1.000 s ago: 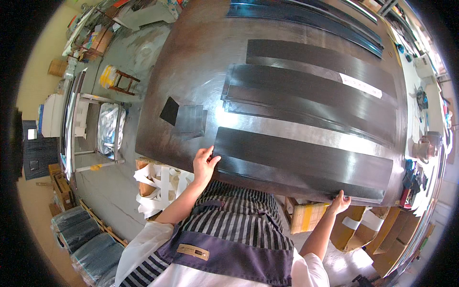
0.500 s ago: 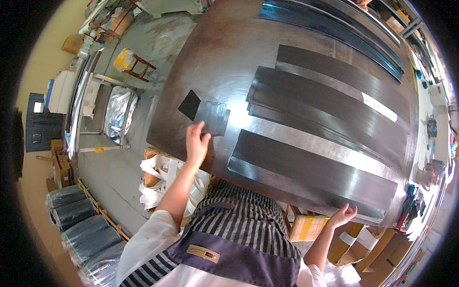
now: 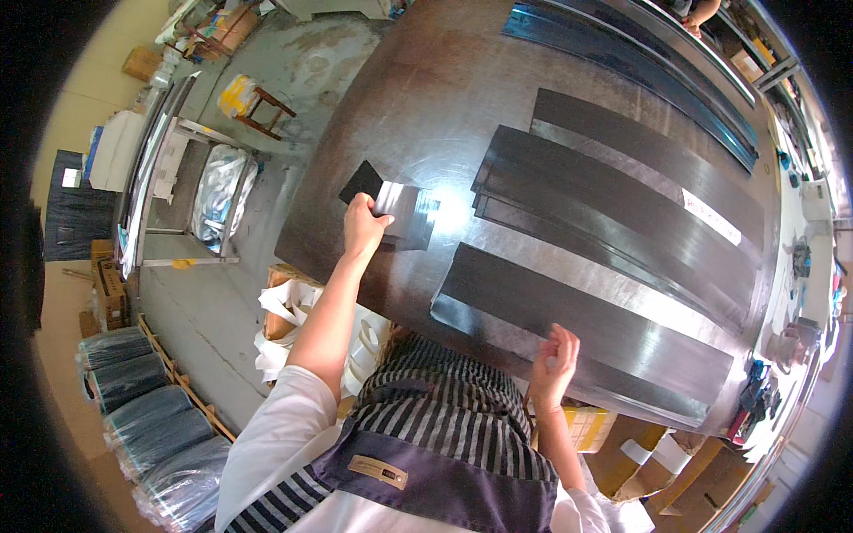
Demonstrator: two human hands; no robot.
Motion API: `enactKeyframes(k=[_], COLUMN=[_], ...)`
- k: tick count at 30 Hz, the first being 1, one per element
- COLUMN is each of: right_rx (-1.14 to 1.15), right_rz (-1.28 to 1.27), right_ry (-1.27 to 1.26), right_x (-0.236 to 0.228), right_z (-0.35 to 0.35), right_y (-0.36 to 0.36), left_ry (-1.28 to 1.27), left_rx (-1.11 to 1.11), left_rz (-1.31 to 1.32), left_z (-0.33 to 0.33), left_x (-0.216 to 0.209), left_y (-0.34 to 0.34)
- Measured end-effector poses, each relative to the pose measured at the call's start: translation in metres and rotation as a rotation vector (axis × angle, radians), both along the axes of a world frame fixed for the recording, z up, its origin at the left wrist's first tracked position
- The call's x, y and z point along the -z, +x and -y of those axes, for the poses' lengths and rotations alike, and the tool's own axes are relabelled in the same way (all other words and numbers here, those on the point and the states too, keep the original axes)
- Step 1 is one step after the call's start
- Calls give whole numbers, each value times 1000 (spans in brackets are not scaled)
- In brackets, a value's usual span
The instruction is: The person picks up small, dark rectangular metal sheets from a pile on a large workbench. They place each sheet onto a larger, shiny metal surface, aligning it with other sheets already arranged there. The person repeats this process, handling the sheets one by one to build a neat stack.
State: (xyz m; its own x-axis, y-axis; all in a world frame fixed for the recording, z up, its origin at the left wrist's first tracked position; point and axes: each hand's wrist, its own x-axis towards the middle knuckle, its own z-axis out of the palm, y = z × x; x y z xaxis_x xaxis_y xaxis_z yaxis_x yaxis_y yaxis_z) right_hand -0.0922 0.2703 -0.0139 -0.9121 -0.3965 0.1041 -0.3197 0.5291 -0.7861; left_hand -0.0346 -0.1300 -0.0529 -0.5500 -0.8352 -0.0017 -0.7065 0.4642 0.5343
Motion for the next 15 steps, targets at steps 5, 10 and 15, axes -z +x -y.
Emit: enactKeyframes(k=[5,10,15], right_rx=[-271,-319,-32], right_rz=[446,926,588], right_ry=[-177,-519,-274], right_x=[-23,-20,8], right_z=[45,81,71], right_y=[13,34,23], left_ry=[-21,-71,300], left_rx=[211,800,639], left_rz=[-301,-263,-362], left_z=[-70,-168,-174], left_x=[-52,-64,-53], left_y=[15,48,69])
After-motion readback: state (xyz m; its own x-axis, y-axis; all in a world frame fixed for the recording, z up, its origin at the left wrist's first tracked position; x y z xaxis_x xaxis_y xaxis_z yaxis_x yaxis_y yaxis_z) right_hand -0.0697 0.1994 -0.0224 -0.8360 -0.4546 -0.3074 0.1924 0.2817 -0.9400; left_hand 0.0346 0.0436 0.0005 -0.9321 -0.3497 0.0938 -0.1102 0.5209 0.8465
